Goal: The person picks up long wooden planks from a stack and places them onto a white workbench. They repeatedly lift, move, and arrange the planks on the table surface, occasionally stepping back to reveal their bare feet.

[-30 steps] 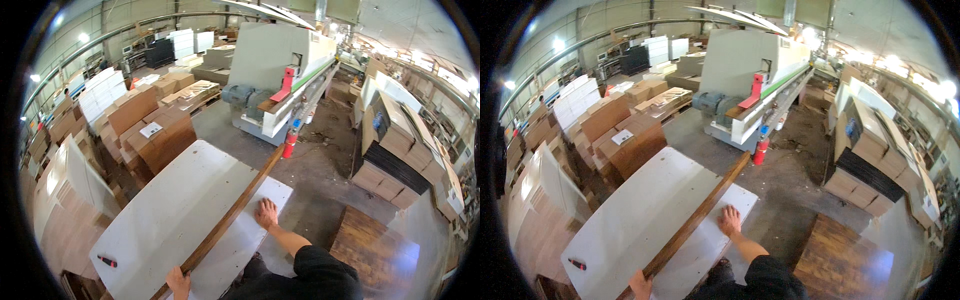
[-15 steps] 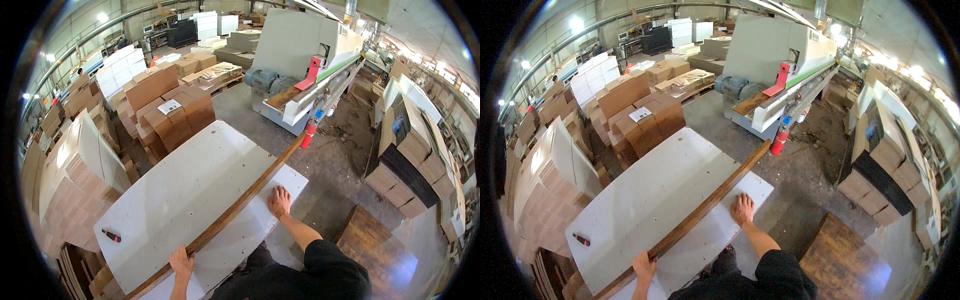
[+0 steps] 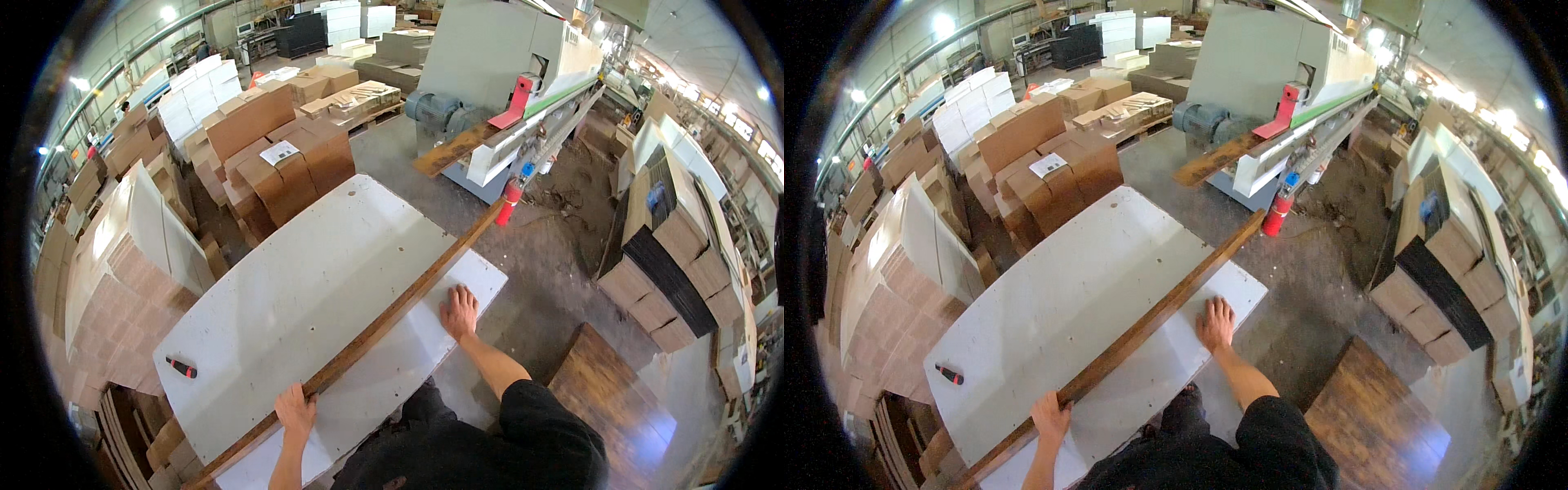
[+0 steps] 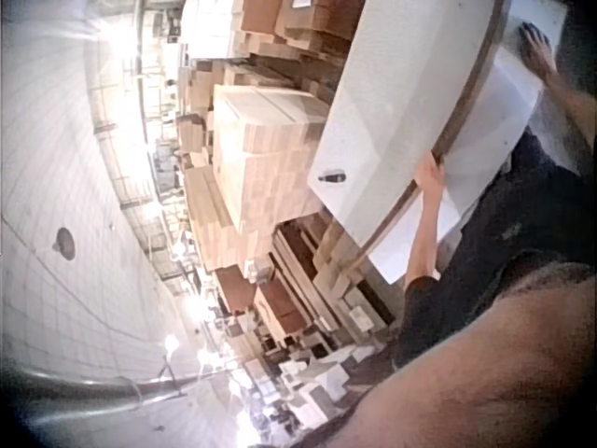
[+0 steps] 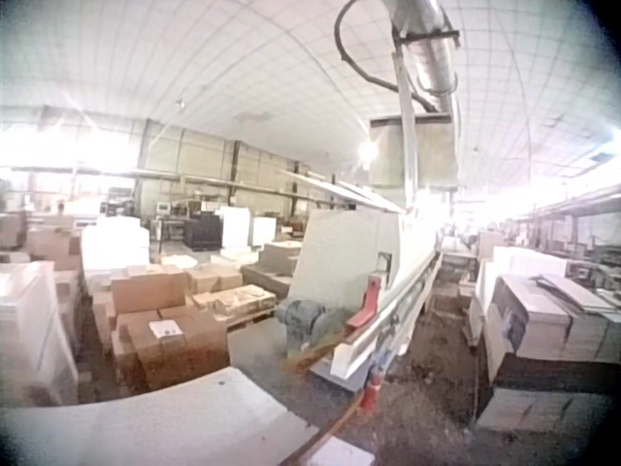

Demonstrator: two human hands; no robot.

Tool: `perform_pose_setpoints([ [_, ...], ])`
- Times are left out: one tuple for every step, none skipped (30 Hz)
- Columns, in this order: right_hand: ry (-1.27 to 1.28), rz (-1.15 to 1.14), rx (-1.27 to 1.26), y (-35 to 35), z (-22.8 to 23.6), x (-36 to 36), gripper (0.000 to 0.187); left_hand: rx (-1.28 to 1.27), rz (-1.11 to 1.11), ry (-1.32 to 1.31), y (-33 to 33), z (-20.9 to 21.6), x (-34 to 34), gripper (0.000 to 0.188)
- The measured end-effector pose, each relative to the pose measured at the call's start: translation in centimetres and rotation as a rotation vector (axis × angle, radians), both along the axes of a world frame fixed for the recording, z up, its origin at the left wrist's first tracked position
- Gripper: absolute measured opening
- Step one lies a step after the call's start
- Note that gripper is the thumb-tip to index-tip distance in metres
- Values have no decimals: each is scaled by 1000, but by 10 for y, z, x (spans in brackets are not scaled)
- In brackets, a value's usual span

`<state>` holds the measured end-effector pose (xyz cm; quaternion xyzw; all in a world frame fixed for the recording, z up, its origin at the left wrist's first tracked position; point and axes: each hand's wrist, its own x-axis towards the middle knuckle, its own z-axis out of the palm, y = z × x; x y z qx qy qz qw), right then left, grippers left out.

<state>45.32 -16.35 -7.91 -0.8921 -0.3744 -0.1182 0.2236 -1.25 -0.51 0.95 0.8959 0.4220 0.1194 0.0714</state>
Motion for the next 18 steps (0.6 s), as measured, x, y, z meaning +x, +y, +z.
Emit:
perform_pose_setpoints([
  [1,-3,-6,1,1,1,56,-19,1,14,1,2,0,34],
  [6,-10,-14,2,1,0,56,-38,-1,32,2,3,-1,34],
  [9,-16,-21,4,2,1,56,-37,14,44,2,4,-1,34],
  [9,-7,-13,7,3,-1,56,-42,40,55,-1,4,-2,34],
  [9,7,-4,12,4,-2,56,-46,70,66,-3,4,-4,34],
  [8,28,6,18,6,-6,55,-55,57,72,1,5,-4,33],
  [42,17,-3,20,6,-10,54,-80,75,76,0,6,-9,33],
  [69,32,-6,28,1,-6,52,-97,120,72,0,8,-12,33],
  [92,30,-79,18,-1,1,51,-124,89,69,-1,8,-8,33],
  [29,13,-39,8,-9,8,48,-144,68,59,5,11,2,33],
  [223,9,-93,13,4,-1,48,-117,64,65,3,12,-4,33],
  [109,58,59,-10,-16,18,52,-91,-4,39,7,12,5,32],
  [128,79,7,-9,-15,12,54,-80,28,41,5,14,-4,33],
  [115,112,23,-10,-11,9,52,-69,35,27,4,15,-5,34],
  [114,139,35,-10,-10,11,50,-64,32,10,0,15,-5,35],
  [141,197,25,-11,-4,16,50,-56,40,-1,-2,16,-7,34],
  [173,233,26,-16,2,22,50,-39,25,-5,3,19,-7,34],
  [206,260,26,-16,5,29,50,-22,2,-8,3,20,-6,33],
])
